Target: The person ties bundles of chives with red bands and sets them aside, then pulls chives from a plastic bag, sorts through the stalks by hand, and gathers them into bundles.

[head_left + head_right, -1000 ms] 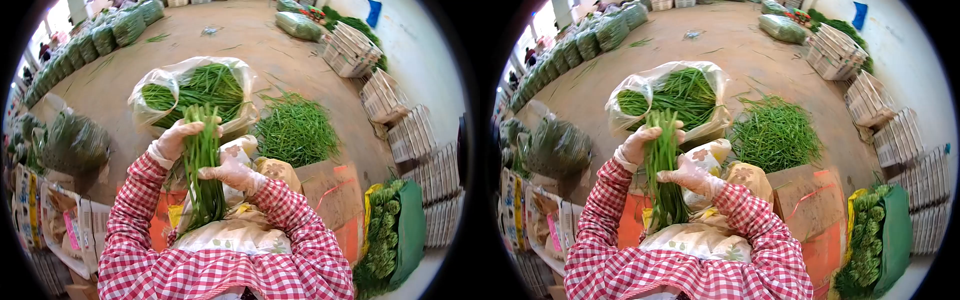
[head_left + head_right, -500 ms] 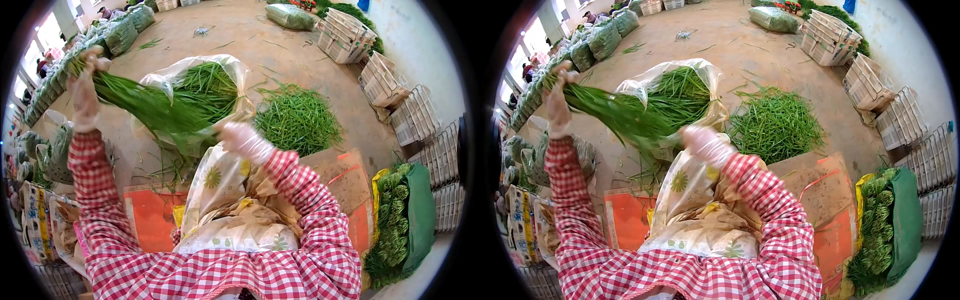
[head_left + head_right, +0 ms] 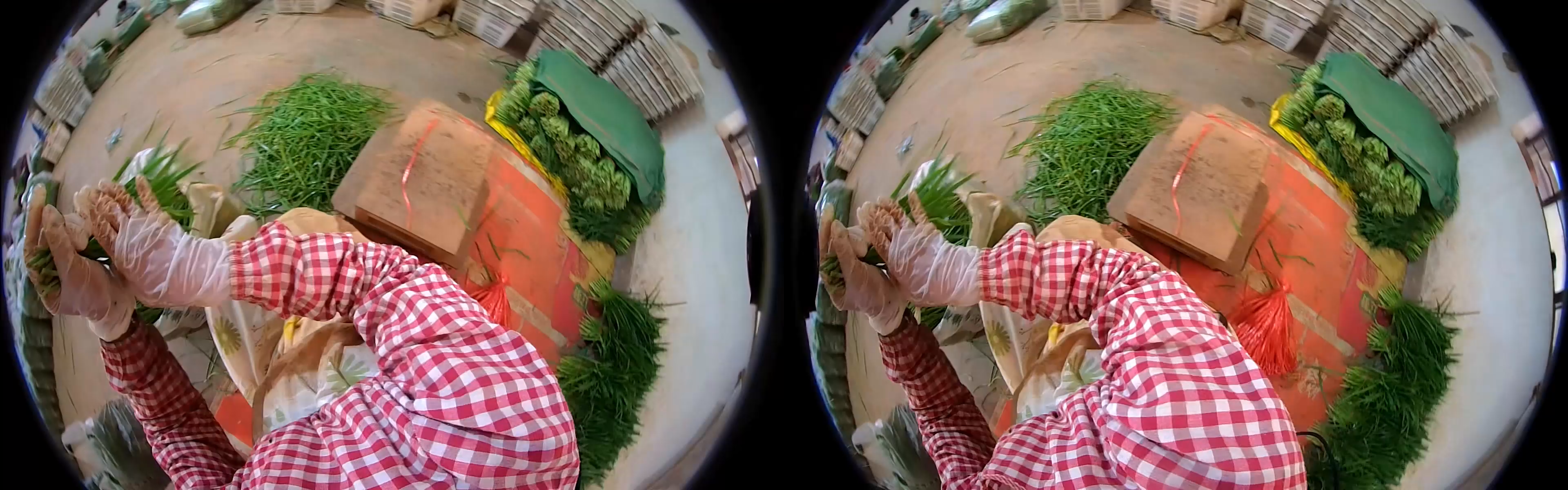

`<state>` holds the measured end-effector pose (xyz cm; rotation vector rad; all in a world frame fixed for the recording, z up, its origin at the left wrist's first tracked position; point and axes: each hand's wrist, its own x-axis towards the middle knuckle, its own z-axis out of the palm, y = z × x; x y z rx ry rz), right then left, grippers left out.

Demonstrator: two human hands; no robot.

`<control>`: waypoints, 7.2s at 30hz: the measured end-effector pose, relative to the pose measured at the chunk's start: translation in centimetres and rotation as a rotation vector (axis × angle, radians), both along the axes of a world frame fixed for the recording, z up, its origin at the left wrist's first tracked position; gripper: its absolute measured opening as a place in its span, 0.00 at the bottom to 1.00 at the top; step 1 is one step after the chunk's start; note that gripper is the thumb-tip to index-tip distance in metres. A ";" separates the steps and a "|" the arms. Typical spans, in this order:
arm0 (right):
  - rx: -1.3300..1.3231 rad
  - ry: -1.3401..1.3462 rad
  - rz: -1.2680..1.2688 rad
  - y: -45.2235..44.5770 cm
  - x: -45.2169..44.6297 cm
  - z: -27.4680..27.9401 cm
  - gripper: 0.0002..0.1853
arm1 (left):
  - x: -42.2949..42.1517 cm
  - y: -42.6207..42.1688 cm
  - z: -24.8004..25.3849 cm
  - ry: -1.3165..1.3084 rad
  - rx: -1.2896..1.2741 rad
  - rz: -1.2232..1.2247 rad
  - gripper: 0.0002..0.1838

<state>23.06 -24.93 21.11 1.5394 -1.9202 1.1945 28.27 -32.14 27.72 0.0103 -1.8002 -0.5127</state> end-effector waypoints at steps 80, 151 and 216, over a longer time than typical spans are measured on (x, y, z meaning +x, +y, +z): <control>1.340 0.292 -0.098 -14.1 -18.0 -17.1 0.12 | 4.4 -22.6 -17.7 -0.743 0.962 -0.354 0.18; 0.582 -0.105 -0.033 -19.5 -24.2 -10.1 0.23 | -13.0 -26.6 -27.8 -0.732 -0.693 0.222 0.17; 0.391 0.322 0.520 -22.1 -15.7 -8.6 0.35 | -14.7 -33.2 -25.1 -1.283 0.010 0.145 0.30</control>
